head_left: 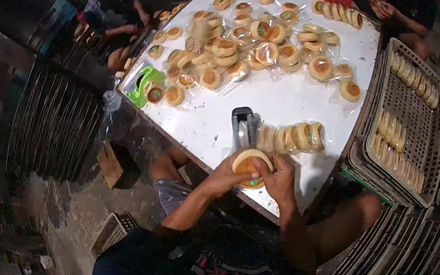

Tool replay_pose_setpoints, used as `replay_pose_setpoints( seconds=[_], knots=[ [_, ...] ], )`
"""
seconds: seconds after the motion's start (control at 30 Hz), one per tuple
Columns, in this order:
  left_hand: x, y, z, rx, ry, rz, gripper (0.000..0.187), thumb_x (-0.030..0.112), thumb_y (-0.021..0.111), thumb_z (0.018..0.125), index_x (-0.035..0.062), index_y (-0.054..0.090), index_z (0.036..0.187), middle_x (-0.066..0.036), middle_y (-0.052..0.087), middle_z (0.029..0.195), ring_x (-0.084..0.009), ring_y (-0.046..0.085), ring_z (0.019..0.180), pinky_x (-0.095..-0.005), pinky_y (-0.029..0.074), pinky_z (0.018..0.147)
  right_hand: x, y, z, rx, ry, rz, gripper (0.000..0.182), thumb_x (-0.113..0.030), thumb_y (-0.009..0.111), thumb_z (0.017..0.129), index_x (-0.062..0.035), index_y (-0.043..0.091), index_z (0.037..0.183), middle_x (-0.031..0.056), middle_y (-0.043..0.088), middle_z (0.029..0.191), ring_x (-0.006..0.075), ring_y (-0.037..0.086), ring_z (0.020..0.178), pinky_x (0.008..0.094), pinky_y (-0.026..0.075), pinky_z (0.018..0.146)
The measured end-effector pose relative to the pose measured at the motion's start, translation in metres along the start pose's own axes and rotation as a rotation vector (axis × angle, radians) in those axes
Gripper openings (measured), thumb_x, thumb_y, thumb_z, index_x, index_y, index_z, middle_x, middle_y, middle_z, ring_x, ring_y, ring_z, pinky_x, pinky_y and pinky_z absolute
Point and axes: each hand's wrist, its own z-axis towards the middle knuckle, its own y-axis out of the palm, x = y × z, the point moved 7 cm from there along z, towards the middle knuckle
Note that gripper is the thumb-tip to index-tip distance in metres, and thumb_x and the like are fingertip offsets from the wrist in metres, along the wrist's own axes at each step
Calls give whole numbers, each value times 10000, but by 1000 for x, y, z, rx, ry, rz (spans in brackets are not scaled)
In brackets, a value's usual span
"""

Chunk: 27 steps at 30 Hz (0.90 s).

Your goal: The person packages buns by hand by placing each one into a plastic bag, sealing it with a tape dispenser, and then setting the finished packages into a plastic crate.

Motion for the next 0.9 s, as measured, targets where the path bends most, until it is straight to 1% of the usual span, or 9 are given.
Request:
replay_pose_setpoints(
  seconds=[0.1, 0.27, 0.33, 0.4, 0.5, 0.57, 0.67, 0.8, 0.9],
  knots=[
    [-12, 6, -25, -119, -87, -10, 528, 142, 680, 883, 6, 433, 1330, -81, 564, 1228, -169, 529, 1139, -315, 433, 979, -16, -2, -4, -67, -363, -399, 418, -355, 795, 772, -12, 618, 931, 57, 571, 766, 147, 554, 684, 291, 458, 635],
    [-11, 6, -46, -435, -116, -30, 527, 282, 582, 949, 3, 418, 1366, -123, 481, 1354, -214, 475, 1229, -355, 389, 1033, -56, 22, -25, -39, -418, -412, 352, -260, 782, 776, -7, 609, 952, 57, 565, 708, 144, 538, 611, 284, 436, 539],
    [-5, 12, -42, -555, -49, -486, 712, 436, 531, 956, -7, 263, 1444, -153, 528, 1297, -206, 511, 1198, -321, 421, 1007, -86, 24, -37, -170, -194, 256, 252, -160, 754, 787, 2, 604, 909, 54, 570, 680, 148, 599, 637, 330, 484, 576],
    [13, 5, -48, -687, -62, -731, 750, 520, 526, 926, -25, 331, 1404, -167, 583, 1221, -215, 569, 1132, -342, 459, 974, -79, 23, -33, -147, -79, 276, 160, -116, 717, 817, -10, 607, 865, 44, 583, 688, 143, 603, 633, 329, 495, 598],
    [-34, -24, -42, -514, -38, -344, 558, 403, 629, 906, -24, 514, 1247, -91, 642, 1073, -157, 610, 994, -307, 486, 899, -108, 34, -29, -56, -303, -455, 115, -123, 675, 859, -31, 607, 846, 51, 586, 738, 142, 600, 669, 315, 496, 634],
    [24, 1, -48, -528, 115, 74, 452, 307, 677, 895, -10, 559, 1195, -57, 641, 1050, -133, 605, 969, -288, 496, 863, -83, 26, -24, -9, -128, -12, 164, -184, 694, 865, -38, 623, 890, 58, 593, 813, 118, 583, 734, 258, 472, 653],
    [1, -18, -47, -259, 21, -127, 343, 182, 680, 892, 14, 588, 1177, -45, 649, 1060, -125, 605, 975, -269, 501, 861, -67, 28, -21, 170, -74, 562, 212, -155, 737, 821, 20, 646, 899, 40, 619, 782, 111, 569, 696, 282, 463, 611],
    [0, -35, -47, -13, -11, -437, 337, 222, 529, 983, -48, 584, 1178, -116, 666, 1080, -165, 634, 985, -295, 513, 878, -48, 22, -39, 102, -239, -322, 160, -109, 718, 825, 27, 649, 873, 73, 603, 733, 144, 573, 660, 282, 469, 618],
    [10, -33, -45, 95, 115, -548, 402, 258, 430, 1022, -79, 547, 1207, -171, 664, 1095, -208, 646, 994, -308, 521, 882, -18, 12, -36, 150, 118, -39, 196, -96, 697, 842, 20, 623, 981, 117, 614, 833, 208, 604, 731, 331, 491, 679]
  ],
)
